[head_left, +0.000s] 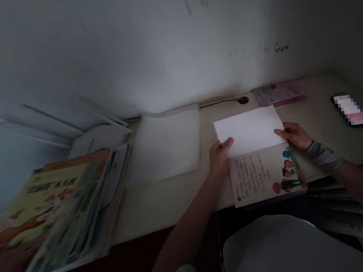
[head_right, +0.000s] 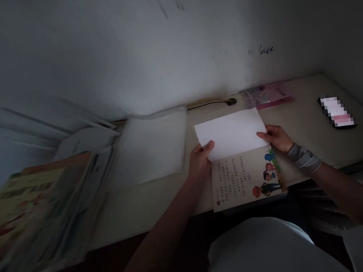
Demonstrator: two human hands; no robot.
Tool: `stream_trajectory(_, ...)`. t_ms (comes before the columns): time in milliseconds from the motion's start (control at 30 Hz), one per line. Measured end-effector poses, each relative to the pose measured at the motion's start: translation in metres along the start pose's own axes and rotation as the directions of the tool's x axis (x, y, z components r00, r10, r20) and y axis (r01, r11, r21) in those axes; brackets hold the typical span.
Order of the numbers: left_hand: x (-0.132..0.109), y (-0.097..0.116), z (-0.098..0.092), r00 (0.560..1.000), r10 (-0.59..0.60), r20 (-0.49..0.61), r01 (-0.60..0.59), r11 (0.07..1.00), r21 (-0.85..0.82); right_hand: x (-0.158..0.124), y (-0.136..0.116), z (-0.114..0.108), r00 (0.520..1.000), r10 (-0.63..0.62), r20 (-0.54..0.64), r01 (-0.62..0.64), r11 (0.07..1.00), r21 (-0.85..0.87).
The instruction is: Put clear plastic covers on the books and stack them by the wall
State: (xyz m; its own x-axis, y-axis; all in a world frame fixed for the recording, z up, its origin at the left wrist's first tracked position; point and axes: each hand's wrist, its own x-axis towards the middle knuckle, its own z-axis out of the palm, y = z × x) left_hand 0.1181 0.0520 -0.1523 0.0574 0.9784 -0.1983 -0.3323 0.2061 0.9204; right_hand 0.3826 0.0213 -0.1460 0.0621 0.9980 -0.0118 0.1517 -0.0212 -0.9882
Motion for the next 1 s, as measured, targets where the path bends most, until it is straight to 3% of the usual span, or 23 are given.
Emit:
stream_trajectory(200,-0.005,0.0,-0.001,1.0,0.008,0.0,-0.008,0.998,0.067,0.0,-0.005,0.003,0.996,0.005,-0.084,-0.004,1.0,0.012)
stream_trajectory(367,-0.01,-0.002,0.002,0.995,-0.002,-0.105,0.02,0.984,0.175,0.006,-0.007,0.003,1.0,-0.001,-0.011,0.001,0.998,0.063)
stream_trajectory(467,-0.006,0.005,-0.002,0.981,0.161,-0.111,-0.138,0.972,0.193,0.007,-0.009,0.004,1.0,-0.019,-0.02,0.02,0.999,0.038)
stream_trajectory(567,0.008,0.035,-0.007,0.876,0.447,-0.181,-0.391,0.877,0.278,0.005,-0.013,0.005,0.998,-0.053,-0.016,0.053,0.999,-0.001)
stream_trajectory(600,0.015,0.05,-0.005,0.838,0.518,-0.172,-0.438,0.826,0.354,0.005,-0.015,0.005,0.998,-0.059,-0.003,0.059,0.998,-0.014)
stream_trajectory(633,0.022,0.066,-0.001,0.831,0.549,-0.092,-0.458,0.768,0.448,0.004,-0.017,0.006,0.998,-0.064,0.014,0.064,0.998,-0.023)
stream_trajectory(700,0.037,0.096,0.019,0.87,0.44,0.224,-0.471,0.602,0.645,0.003,-0.02,0.008,0.994,-0.081,0.067,0.083,0.996,-0.027)
stream_trajectory(733,0.044,0.108,0.033,0.883,0.273,0.381,-0.469,0.505,0.725,0.003,-0.022,0.009,0.991,-0.094,0.094,0.097,0.995,-0.023)
stream_trajectory(767,0.05,0.117,0.05,0.869,0.107,0.482,-0.479,0.422,0.77,0.003,-0.023,0.009,0.987,-0.108,0.116,0.111,0.994,-0.018)
stream_trajectory(833,0.061,0.124,0.085,0.829,-0.097,0.551,-0.499,0.317,0.806,0.003,-0.024,0.011,0.982,-0.129,0.138,0.131,0.991,-0.009)
stream_trajectory(867,0.066,0.123,0.102,0.811,-0.16,0.563,-0.496,0.322,0.806,0.003,-0.024,0.011,0.981,-0.128,0.142,0.131,0.991,-0.005)
stream_trajectory(933,0.072,0.116,0.126,0.785,-0.263,0.561,-0.419,0.442,0.793,0.002,-0.023,0.01,0.985,-0.101,0.141,0.101,0.995,0.002)
stream_trajectory(1000,0.076,0.107,0.139,0.756,-0.348,0.555,-0.297,0.575,0.763,0.001,-0.022,0.009,0.989,-0.051,0.138,0.049,0.999,0.018)
